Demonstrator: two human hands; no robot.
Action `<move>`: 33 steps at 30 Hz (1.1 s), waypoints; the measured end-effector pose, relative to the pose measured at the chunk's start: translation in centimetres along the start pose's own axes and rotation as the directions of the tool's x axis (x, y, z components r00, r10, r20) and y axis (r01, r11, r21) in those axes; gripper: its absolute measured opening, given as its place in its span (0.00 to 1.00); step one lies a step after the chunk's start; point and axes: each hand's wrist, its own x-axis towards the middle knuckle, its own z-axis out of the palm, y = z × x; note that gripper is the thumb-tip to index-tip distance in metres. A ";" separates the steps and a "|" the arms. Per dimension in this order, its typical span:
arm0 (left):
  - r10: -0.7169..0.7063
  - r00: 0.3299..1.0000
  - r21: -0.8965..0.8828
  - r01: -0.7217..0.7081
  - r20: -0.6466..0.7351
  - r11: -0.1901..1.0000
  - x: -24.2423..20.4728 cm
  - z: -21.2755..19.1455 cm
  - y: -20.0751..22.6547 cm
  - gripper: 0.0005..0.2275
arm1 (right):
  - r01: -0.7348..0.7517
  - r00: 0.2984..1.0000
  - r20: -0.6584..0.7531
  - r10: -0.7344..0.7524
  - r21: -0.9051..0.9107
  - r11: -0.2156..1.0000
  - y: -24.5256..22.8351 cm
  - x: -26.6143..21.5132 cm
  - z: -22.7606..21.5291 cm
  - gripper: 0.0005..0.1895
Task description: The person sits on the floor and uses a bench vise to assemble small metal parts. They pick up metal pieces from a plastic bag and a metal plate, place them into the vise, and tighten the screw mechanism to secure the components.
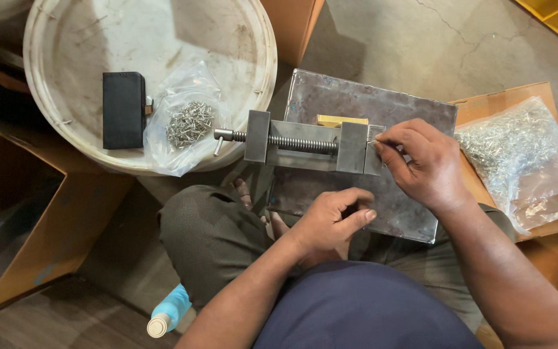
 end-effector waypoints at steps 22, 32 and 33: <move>-0.034 0.999 -0.071 0.034 0.000 0.997 0.1 0.5 0.0 0.11 | -0.345 0.937 -0.041 0.346 0.037 0.938 6.8 -7.8 0.6 0.06; 0.008 1.000 -0.025 -0.008 -0.012 1.000 0.1 0.5 -0.3 0.11 | -0.402 0.915 -0.078 0.395 -0.122 0.907 4.7 -7.4 1.9 0.07; 0.000 1.000 -0.022 0.000 -0.014 1.000 0.1 0.6 -0.3 0.11 | -0.362 0.932 -0.082 0.354 -0.154 0.919 4.7 -7.5 1.8 0.06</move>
